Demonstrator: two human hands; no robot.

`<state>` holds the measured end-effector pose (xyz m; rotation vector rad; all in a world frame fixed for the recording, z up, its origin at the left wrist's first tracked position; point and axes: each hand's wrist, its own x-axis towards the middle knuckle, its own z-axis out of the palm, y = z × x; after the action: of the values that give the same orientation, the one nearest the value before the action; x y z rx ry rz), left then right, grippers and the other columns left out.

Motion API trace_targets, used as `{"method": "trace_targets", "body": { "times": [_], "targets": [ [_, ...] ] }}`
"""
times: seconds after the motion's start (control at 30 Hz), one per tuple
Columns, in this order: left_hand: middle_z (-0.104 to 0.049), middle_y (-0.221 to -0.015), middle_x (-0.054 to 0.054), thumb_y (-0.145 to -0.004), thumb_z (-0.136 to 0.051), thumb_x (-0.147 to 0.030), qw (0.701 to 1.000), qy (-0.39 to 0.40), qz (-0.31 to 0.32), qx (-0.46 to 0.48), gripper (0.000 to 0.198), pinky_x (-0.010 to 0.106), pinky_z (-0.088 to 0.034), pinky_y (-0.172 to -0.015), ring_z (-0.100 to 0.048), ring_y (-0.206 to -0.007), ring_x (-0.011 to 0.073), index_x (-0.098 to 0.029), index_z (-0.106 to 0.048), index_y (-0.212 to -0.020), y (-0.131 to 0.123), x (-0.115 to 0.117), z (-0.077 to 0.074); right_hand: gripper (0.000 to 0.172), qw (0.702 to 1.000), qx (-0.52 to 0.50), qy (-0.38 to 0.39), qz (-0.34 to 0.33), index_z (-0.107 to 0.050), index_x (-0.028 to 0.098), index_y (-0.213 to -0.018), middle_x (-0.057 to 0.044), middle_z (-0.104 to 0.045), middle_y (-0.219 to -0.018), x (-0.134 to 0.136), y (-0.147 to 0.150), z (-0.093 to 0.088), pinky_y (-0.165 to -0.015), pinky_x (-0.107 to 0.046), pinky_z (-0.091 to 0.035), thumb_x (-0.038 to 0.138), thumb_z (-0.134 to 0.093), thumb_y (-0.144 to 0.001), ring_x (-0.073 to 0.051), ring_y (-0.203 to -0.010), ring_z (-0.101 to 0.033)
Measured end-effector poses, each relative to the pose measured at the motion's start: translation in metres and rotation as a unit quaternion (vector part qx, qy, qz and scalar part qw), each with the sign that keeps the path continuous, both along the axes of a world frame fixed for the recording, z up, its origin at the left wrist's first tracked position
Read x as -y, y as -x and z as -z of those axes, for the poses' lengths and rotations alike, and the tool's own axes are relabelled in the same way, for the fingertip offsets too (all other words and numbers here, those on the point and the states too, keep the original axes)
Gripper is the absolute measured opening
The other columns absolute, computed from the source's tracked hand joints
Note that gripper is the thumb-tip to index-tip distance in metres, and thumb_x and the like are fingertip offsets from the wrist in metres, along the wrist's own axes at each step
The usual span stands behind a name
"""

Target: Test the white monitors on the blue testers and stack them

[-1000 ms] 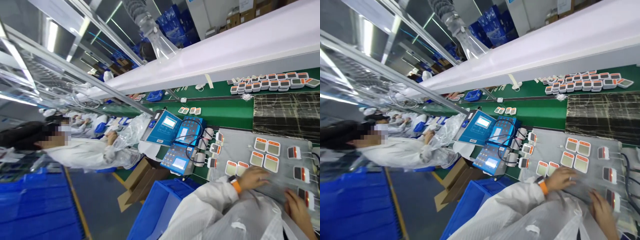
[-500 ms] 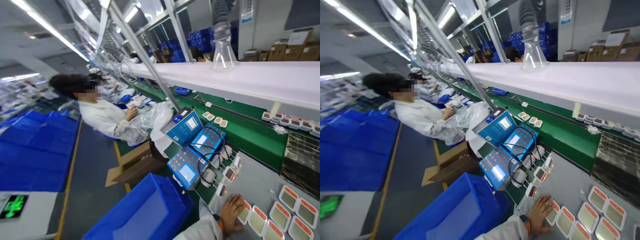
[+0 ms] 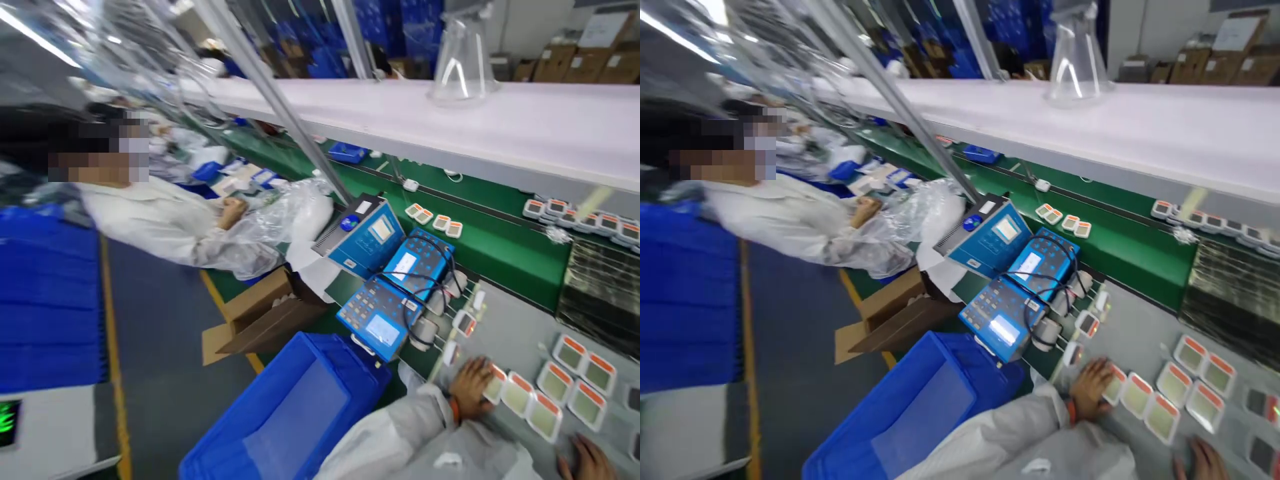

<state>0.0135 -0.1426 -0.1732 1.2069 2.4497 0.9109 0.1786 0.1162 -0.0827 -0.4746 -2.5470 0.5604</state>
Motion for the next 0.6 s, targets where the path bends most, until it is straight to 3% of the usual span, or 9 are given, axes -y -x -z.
{"method": "trace_targets", "body": {
  "times": [0.07,0.13,0.2,0.33,0.4,0.47,0.53,0.6],
  "targets": [
    [-0.057,-0.161,0.005,-0.091,-0.060,-0.065,0.998,-0.030,-0.002,0.048,0.070,0.058,-0.042,-0.130,-0.048,-0.154,0.0363,-0.036,-0.058,-0.155,0.013,0.005,-0.020,0.020,1.000,0.016,0.006,0.018,-0.073,0.044,-0.088,-0.004,-0.070,-0.082,-0.001,-0.017,0.006,-0.061,-0.063,-0.061,0.062,-0.068,-0.081,-0.040,-0.075,-0.075],
    [-0.058,-0.160,0.007,-0.090,-0.068,-0.060,0.998,-0.040,0.004,0.056,0.064,0.060,-0.043,-0.129,-0.049,-0.154,0.0374,-0.035,-0.063,-0.149,0.022,0.004,-0.031,0.021,0.997,0.049,0.002,0.054,-0.074,0.043,-0.087,-0.005,-0.074,-0.087,0.001,-0.029,0.012,-0.067,-0.070,-0.061,0.057,-0.061,-0.079,-0.046,-0.083,-0.076],
    [-0.057,-0.161,0.012,-0.090,-0.072,-0.055,0.998,-0.009,0.011,0.065,0.063,0.061,-0.040,-0.129,-0.047,-0.155,0.0374,-0.029,-0.064,-0.147,0.024,0.001,-0.036,0.027,0.993,0.086,-0.016,0.078,-0.076,0.038,-0.098,-0.008,-0.077,-0.100,0.003,-0.038,0.017,-0.079,-0.066,-0.064,0.052,-0.059,-0.084,-0.044,-0.098,-0.076],
    [-0.050,-0.164,0.022,-0.090,-0.071,-0.059,0.993,0.074,0.037,0.088,0.074,0.066,-0.032,-0.130,-0.037,-0.160,0.0388,-0.017,-0.057,-0.150,0.017,0.005,-0.040,0.035,0.988,0.142,-0.006,0.055,-0.078,0.026,-0.108,-0.015,-0.075,-0.117,0.003,-0.055,0.029,-0.092,-0.055,-0.060,0.049,-0.056,-0.092,-0.039,-0.111,-0.070],
    [-0.048,-0.165,0.024,-0.091,-0.069,-0.064,0.992,0.061,0.053,0.094,0.079,0.069,-0.033,-0.128,-0.035,-0.161,0.0399,-0.015,-0.055,-0.151,0.016,0.016,-0.048,0.037,0.988,0.148,0.030,0.037,-0.078,0.023,-0.108,-0.018,-0.074,-0.119,0.003,-0.063,0.036,-0.095,-0.049,-0.057,0.049,-0.055,-0.095,-0.036,-0.113,-0.068],
    [-0.051,-0.162,0.024,-0.096,-0.063,-0.064,0.994,0.026,0.059,0.090,0.072,0.068,-0.037,-0.126,-0.040,-0.158,0.0388,-0.017,-0.055,-0.149,0.027,0.030,-0.063,0.038,0.986,0.135,0.077,0.063,-0.077,0.020,-0.110,-0.019,-0.072,-0.120,0.006,-0.062,0.041,-0.097,-0.047,-0.054,0.048,-0.054,-0.096,-0.034,-0.113,-0.066],
    [-0.059,-0.153,0.021,-0.102,-0.057,-0.059,0.998,-0.006,0.013,0.061,0.056,0.062,-0.043,-0.122,-0.051,-0.149,0.0352,-0.020,-0.061,-0.142,0.053,0.042,-0.083,0.036,0.982,0.096,0.121,0.109,-0.075,0.019,-0.111,-0.018,-0.071,-0.118,0.011,-0.045,0.041,-0.101,-0.048,-0.053,0.045,-0.055,-0.097,-0.032,-0.112,-0.065],
    [-0.066,-0.140,0.019,-0.106,-0.052,-0.054,0.995,-0.027,-0.096,0.014,0.044,0.057,-0.048,-0.118,-0.061,-0.137,0.0320,-0.020,-0.066,-0.131,0.092,0.046,-0.102,0.032,0.978,0.046,0.168,0.113,-0.074,0.019,-0.112,-0.016,-0.070,-0.117,0.019,-0.008,0.038,-0.103,-0.050,-0.053,0.039,-0.055,-0.097,-0.032,-0.113,-0.064]
  ]
}}
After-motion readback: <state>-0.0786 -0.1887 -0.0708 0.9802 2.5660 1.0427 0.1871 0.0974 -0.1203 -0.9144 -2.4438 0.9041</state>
